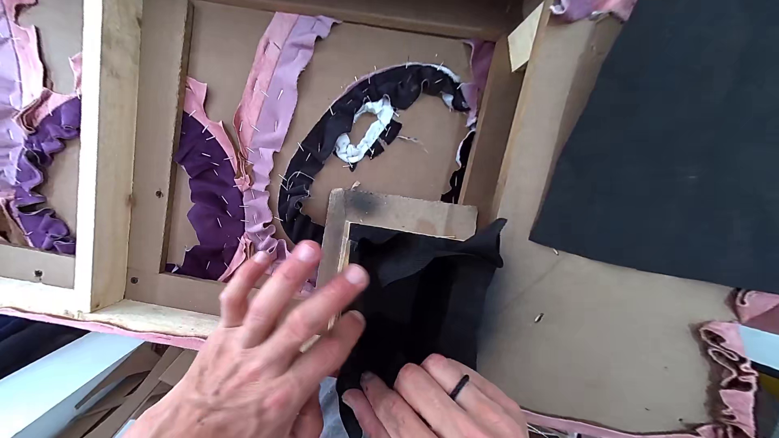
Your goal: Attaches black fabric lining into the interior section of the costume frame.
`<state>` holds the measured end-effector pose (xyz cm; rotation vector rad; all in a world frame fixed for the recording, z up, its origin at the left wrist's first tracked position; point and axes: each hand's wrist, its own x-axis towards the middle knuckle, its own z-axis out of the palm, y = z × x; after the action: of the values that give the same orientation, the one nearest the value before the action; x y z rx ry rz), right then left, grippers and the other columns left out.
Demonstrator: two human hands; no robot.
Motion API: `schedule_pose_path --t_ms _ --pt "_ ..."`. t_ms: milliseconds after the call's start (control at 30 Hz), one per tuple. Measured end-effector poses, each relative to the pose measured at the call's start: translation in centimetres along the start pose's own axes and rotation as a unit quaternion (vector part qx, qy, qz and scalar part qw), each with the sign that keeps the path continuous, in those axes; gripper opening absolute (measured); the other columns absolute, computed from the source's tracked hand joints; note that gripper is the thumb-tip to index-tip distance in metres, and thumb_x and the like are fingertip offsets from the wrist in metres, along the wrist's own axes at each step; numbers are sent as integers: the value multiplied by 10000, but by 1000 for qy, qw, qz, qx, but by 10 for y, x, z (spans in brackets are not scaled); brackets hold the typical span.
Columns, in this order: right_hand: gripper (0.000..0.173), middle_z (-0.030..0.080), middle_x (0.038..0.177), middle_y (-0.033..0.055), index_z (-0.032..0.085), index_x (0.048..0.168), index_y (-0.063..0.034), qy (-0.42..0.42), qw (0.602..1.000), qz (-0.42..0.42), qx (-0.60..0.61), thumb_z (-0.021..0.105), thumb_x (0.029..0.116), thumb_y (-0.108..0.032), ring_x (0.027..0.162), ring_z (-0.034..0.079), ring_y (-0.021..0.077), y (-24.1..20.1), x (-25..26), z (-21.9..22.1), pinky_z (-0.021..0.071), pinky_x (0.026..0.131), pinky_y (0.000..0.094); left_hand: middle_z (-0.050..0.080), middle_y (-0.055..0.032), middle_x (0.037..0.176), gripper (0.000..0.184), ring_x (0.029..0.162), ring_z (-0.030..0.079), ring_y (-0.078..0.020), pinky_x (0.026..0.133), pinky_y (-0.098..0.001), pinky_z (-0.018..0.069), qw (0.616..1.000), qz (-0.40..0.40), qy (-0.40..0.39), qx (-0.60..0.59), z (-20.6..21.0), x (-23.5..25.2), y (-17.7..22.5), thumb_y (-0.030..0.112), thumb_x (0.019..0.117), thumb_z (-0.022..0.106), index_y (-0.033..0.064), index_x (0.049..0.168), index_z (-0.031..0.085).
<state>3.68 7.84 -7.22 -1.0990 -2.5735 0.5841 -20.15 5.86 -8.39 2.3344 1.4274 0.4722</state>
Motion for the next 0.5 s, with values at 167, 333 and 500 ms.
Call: schedule_pose_path --t_ms 167,333,500 --pt "179 618 731 15 769 927 -136 -14 1000 27 3 668 966 -279 671 550 177 -5 -3 -4 420 578 289 200 77 1722 554 1608 -25 -262 1263 -617 -51 994 97 -39 19 3 20 2 335 998 417 251 1543 468" --pt "155 589 699 3 771 953 -157 -12 999 28 17 661 971 -265 662 542 179 -6 -8 -5 417 579 295 302 54 1692 443 1600 117 -219 1282 -578 -9 981 160 -89 67 3 37 2 344 1009 455 151 1374 617" --pt "164 572 682 9 777 994 -133 -22 999 1 49 642 983 -226 629 525 182 -4 -13 -5 408 558 294 495 41 1582 317 1565 265 -193 1287 -568 85 974 188 -98 76 20 35 3 73 1023 413 102 1133 709"
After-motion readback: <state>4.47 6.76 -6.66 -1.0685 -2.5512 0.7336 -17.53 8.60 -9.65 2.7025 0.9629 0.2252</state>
